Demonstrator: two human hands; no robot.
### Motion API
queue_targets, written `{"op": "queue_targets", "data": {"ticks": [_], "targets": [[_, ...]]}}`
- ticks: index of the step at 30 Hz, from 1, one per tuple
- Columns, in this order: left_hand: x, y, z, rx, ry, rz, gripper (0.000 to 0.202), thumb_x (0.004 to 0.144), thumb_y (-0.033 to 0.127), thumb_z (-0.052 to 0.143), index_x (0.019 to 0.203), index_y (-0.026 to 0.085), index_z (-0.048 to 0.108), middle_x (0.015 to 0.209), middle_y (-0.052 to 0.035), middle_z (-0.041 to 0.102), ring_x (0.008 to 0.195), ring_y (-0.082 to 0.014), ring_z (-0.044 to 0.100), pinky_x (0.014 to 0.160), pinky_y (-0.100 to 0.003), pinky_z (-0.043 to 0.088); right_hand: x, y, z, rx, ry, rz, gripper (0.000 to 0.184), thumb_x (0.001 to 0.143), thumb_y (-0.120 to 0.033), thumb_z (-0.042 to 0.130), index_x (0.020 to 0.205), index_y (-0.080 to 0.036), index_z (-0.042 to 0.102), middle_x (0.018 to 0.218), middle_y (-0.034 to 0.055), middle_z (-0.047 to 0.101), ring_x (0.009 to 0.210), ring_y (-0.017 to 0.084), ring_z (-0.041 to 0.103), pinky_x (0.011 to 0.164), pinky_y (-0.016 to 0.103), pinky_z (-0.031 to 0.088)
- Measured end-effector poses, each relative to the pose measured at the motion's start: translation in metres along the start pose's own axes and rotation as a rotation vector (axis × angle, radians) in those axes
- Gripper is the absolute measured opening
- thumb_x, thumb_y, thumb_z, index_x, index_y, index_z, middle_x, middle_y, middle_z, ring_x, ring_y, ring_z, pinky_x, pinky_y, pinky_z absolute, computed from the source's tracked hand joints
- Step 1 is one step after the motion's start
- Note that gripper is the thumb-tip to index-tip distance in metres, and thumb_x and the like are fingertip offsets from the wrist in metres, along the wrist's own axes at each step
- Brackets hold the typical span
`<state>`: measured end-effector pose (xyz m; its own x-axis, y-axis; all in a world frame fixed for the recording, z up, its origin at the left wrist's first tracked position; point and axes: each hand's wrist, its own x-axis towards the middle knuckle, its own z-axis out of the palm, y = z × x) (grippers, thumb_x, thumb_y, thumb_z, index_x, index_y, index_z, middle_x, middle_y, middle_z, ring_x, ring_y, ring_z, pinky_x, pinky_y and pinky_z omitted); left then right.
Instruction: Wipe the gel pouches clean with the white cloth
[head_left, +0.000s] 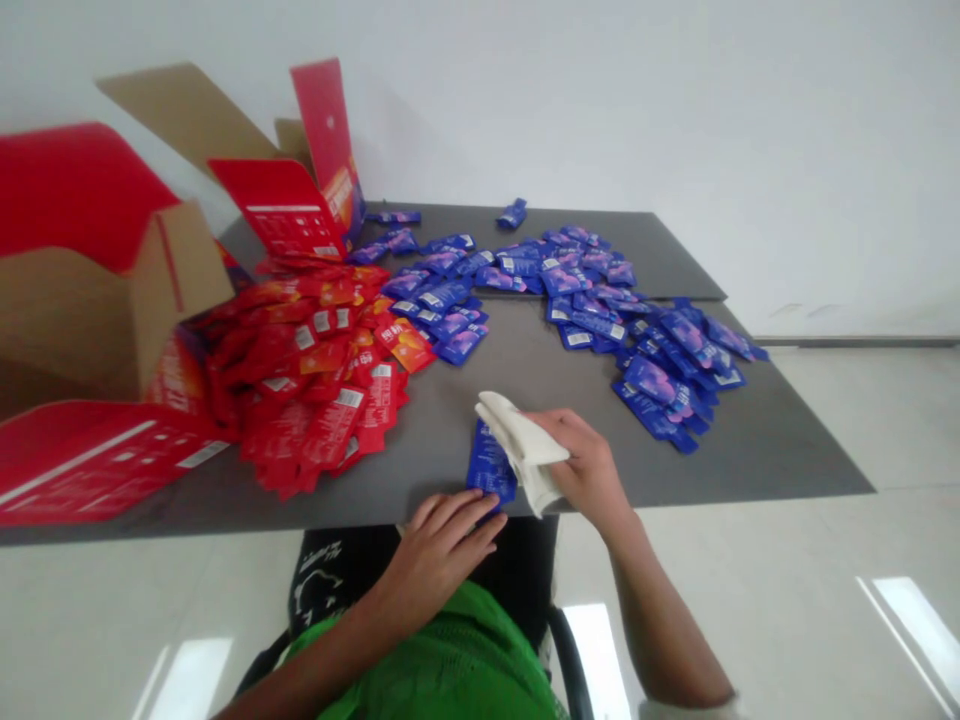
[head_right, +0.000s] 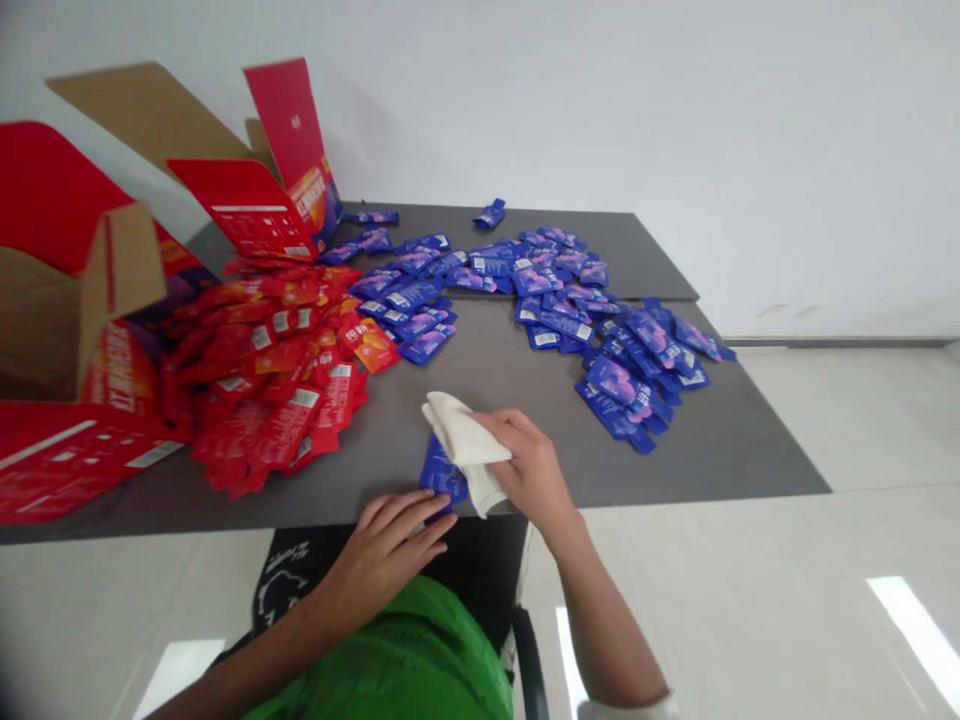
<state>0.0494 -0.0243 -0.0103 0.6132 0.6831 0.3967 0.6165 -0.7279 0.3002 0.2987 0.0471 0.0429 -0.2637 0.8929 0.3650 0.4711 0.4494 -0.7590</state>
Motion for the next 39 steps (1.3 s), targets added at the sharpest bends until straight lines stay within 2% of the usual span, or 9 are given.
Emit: {"op": "queue_targets", "data": {"ticks": [4, 7, 12, 15, 21, 27, 31, 35, 39], "targets": [[0.000, 0.000, 0.010, -0.024, 0.102, -0.061, 0.024, 0.104, 0.024, 0.057, 0.124, 0.028, 0.072, 0.119, 0.0000, 0.078, 0.107, -0.0195, 0.068, 0.096, -0.038, 0.047, 0.007, -0.006, 0.021, -0.247, -0.314, -0.131, 0.038, 0.098, -0.016, 0.060, 0.133, -0.028, 0.070, 0.121, 0.0079, 0.070, 0.108, 0.021, 0.068, 0.091, 0.031, 0.054], [0.001, 0.000, 0.012, -0.069, 0.152, -0.066, 0.025, 0.107, 0.021, 0.051, 0.118, 0.025, 0.073, 0.115, 0.0004, 0.079, 0.104, -0.0186, 0.069, 0.092, -0.037, 0.047, 0.024, 0.003, 0.028, -0.348, -0.417, -0.159, 0.042, 0.096, -0.014, 0.065, 0.134, -0.030, 0.069, 0.122, 0.0055, 0.070, 0.108, 0.019, 0.067, 0.092, 0.028, 0.053], [0.001, -0.002, 0.012, -0.108, 0.194, -0.041, 0.026, 0.108, 0.022, 0.048, 0.117, 0.023, 0.073, 0.116, 0.0008, 0.079, 0.117, -0.0193, 0.067, 0.097, -0.037, 0.046, 0.058, 0.014, 0.007, -0.532, -0.320, -0.030, 0.049, 0.093, -0.005, 0.060, 0.137, -0.024, 0.066, 0.126, 0.0092, 0.068, 0.109, 0.022, 0.067, 0.090, 0.030, 0.055], [0.000, -0.003, 0.012, -0.115, 0.191, -0.033, 0.025, 0.108, 0.021, 0.049, 0.118, 0.023, 0.073, 0.117, -0.0007, 0.079, 0.117, -0.0201, 0.067, 0.097, -0.037, 0.046, 0.047, -0.001, -0.002, -0.471, -0.301, -0.083, 0.051, 0.095, -0.007, 0.056, 0.143, -0.024, 0.060, 0.129, 0.0101, 0.066, 0.113, 0.022, 0.066, 0.093, 0.031, 0.055], [0.001, -0.003, 0.011, -0.082, 0.262, -0.033, 0.025, 0.105, 0.019, 0.052, 0.107, 0.023, 0.076, 0.099, -0.0023, 0.079, 0.095, -0.0221, 0.068, 0.090, -0.038, 0.046, 0.017, -0.014, 0.017, -0.348, -0.575, -0.195, 0.040, 0.096, -0.014, 0.062, 0.134, -0.026, 0.065, 0.123, 0.0062, 0.070, 0.109, 0.020, 0.068, 0.093, 0.030, 0.055], [0.007, -0.002, 0.005, -0.118, 0.180, -0.048, 0.028, 0.109, 0.020, 0.045, 0.110, 0.019, 0.073, 0.114, -0.0017, 0.078, 0.120, -0.0209, 0.064, 0.094, -0.037, 0.042, 0.068, 0.013, 0.009, -0.526, -0.406, -0.022, 0.052, 0.092, -0.005, 0.059, 0.139, -0.025, 0.063, 0.129, 0.0096, 0.065, 0.110, 0.023, 0.067, 0.089, 0.030, 0.056], [0.008, -0.002, 0.005, -0.115, 0.206, -0.065, 0.029, 0.109, 0.020, 0.044, 0.108, 0.020, 0.073, 0.111, -0.0020, 0.078, 0.115, -0.0207, 0.066, 0.093, -0.036, 0.043, 0.047, -0.006, 0.001, -0.480, -0.327, -0.082, 0.058, 0.093, -0.007, 0.055, 0.148, -0.026, 0.053, 0.131, 0.0110, 0.063, 0.115, 0.025, 0.065, 0.094, 0.034, 0.055], [0.008, -0.003, 0.006, -0.099, 0.250, -0.052, 0.028, 0.107, 0.021, 0.047, 0.100, 0.022, 0.074, 0.094, -0.0024, 0.078, 0.091, -0.0213, 0.068, 0.087, -0.038, 0.044, 0.012, -0.021, 0.015, -0.341, -0.519, -0.224, 0.043, 0.099, -0.017, 0.057, 0.141, -0.024, 0.056, 0.126, 0.0098, 0.067, 0.112, 0.024, 0.064, 0.097, 0.037, 0.054], [0.009, -0.005, 0.006, -0.136, 0.207, -0.053, 0.025, 0.107, 0.018, 0.048, 0.105, 0.021, 0.073, 0.104, -0.0018, 0.079, 0.104, -0.0215, 0.068, 0.089, -0.037, 0.043, 0.035, 0.002, 0.022, -0.352, -0.485, -0.179, 0.044, 0.096, -0.010, 0.058, 0.137, -0.023, 0.061, 0.127, 0.0103, 0.067, 0.113, 0.024, 0.063, 0.099, 0.037, 0.054]]}}
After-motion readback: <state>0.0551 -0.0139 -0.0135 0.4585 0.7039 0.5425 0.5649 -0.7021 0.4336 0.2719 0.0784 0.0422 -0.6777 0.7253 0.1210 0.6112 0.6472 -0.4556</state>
